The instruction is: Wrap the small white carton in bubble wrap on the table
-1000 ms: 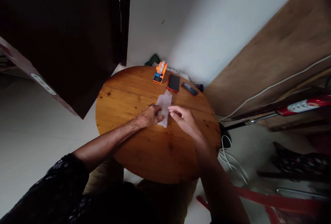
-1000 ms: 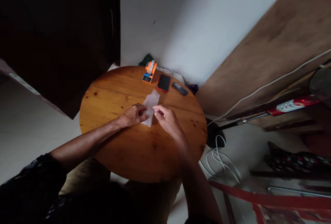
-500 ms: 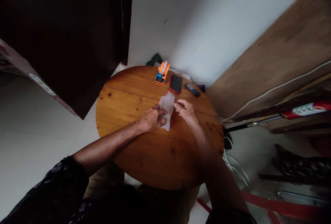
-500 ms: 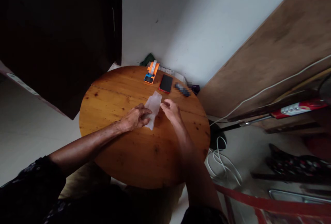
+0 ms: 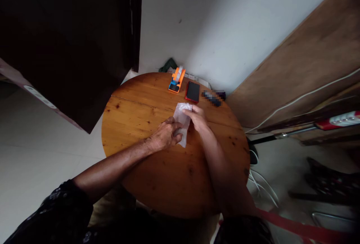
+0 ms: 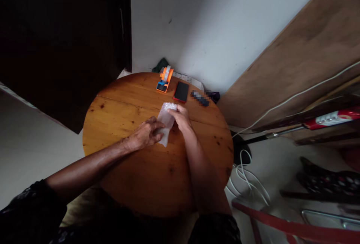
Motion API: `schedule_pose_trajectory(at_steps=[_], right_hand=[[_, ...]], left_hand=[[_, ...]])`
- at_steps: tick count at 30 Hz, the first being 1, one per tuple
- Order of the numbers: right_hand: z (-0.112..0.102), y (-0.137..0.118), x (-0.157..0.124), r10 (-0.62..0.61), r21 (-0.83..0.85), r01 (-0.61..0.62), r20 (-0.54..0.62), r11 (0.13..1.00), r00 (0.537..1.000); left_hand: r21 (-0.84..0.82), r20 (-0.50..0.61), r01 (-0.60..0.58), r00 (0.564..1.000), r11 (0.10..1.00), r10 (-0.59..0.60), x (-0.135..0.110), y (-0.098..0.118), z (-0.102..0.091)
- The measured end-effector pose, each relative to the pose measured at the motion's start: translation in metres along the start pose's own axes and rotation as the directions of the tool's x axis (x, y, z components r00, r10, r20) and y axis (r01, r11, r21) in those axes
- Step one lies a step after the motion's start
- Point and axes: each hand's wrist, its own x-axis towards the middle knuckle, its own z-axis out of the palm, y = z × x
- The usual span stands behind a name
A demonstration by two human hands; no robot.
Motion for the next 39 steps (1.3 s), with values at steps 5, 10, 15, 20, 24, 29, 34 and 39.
schedule_pose_trajectory(at_steps=[5,10,15,20,24,29,34,39], right_hand=[[-0.003,0.000,-0.003,-0.077,0.075,0.077,0.003,0.994,0.997],[-0.004,0.001,-0.002,-0.085,0.113,0.082,0.026,0.990,0.996],[-0.003,0.000,-0.003,-0.085,0.069,0.084,0.018,0.994,0.996],[0.004,-0.011,-0.007,-0.146,0.042,0.147,-0.017,0.988,0.989],[0.010,-0.022,-0.011,-0.183,0.030,0.184,-0.039,0.982,0.982],[0.009,-0.037,-0.021,-0.214,-0.059,0.213,-0.010,0.975,0.977],[0.002,-0.054,-0.057,-0.262,-0.162,0.271,0.080,0.949,0.962],[0.006,-0.052,-0.097,-0.289,-0.230,0.297,0.068,0.927,0.955]], left_hand=[[-0.017,-0.027,0.000,1.000,1.000,-0.001,0.000,-0.004,0.004],[-0.014,-0.025,-0.003,1.000,1.000,0.002,0.000,-0.004,0.003],[0.016,-0.046,0.010,0.999,1.000,-0.009,-0.001,-0.002,0.001],[0.034,-0.020,0.026,0.999,0.999,-0.026,-0.001,0.001,-0.004],[0.045,-0.014,0.074,0.997,0.996,-0.073,0.000,0.003,-0.007],[0.047,-0.032,0.091,0.995,0.995,-0.090,0.002,0.000,-0.007],[0.013,-0.051,0.096,0.994,0.995,-0.095,0.002,0.001,-0.007],[0.013,-0.049,0.328,0.944,0.945,-0.327,0.001,0.009,-0.013]])
